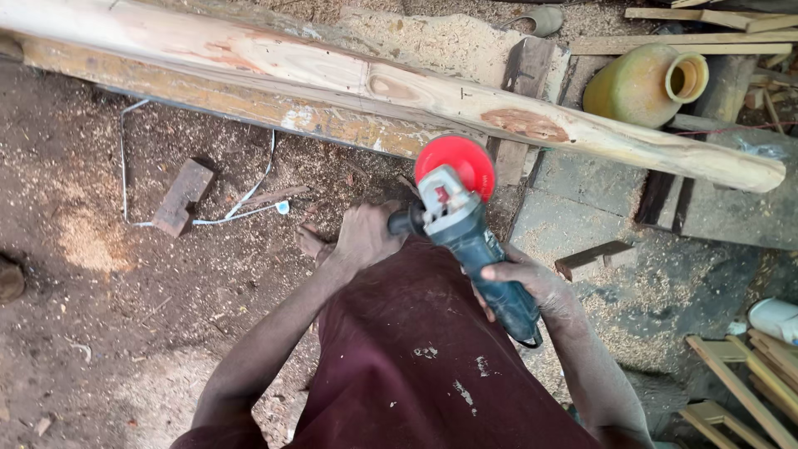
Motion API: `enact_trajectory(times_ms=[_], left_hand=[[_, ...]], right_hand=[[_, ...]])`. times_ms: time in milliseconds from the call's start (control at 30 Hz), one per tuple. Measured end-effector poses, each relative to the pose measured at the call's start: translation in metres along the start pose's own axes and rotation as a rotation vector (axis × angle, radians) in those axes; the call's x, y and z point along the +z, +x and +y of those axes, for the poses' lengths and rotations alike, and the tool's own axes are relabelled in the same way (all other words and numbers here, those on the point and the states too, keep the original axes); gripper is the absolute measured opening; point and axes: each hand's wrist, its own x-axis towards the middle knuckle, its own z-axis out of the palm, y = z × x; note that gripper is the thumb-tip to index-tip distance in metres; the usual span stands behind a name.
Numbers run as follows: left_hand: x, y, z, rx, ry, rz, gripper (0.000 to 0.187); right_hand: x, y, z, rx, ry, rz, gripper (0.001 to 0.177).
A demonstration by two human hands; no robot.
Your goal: The person uses an angle grinder with a sanding disc to smooth the surface of a long wooden plank. The person moves the tool back and forth along the plank's length, generating wood dust.
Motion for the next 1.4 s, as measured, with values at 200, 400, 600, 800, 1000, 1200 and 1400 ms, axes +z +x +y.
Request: enact_trajectory(times_ms=[200,400,600,800,1000,1200,1400], left_hand=[[0.006,0.046,0.043,-0.064,0.190,0.258,0.024],[-0.028,0.068,0.033,-0.226,0.280,0.215,0.021],[-0.025,0.074,0.026,-0.214,0.339,0.237,0.031],[-0.006,0.079,0.010,-0.038,0.301,0.560,0.020],[0.002,0.088,-0.034,-0.249,0.297,0.263,0.016],[0.000,0.095,-0.062,-0.103,0.432,0.403,0.019],[-0.010,0.107,-0.054,-0.120,0.356,0.357,0.025]], right_hand=[[-0.031,-0.015,-0.057,-0.101,-0.064,0.197,0.084],[-0.058,-0.007,-0.083,-0.184,-0.793,0.038,0.135],[-0.085,0.025,-0.080,-0.180,-1.058,0.028,0.125],[-0.107,0.046,-0.084,-0.175,-1.080,-0.117,0.137],[-0.118,0.094,-0.108,-0.224,-0.757,-0.404,0.157],[-0.078,0.148,-0.097,0.064,-0.640,0.082,0.072],[-0.054,0.162,-0.091,0.018,-0.601,0.258,0.044]])
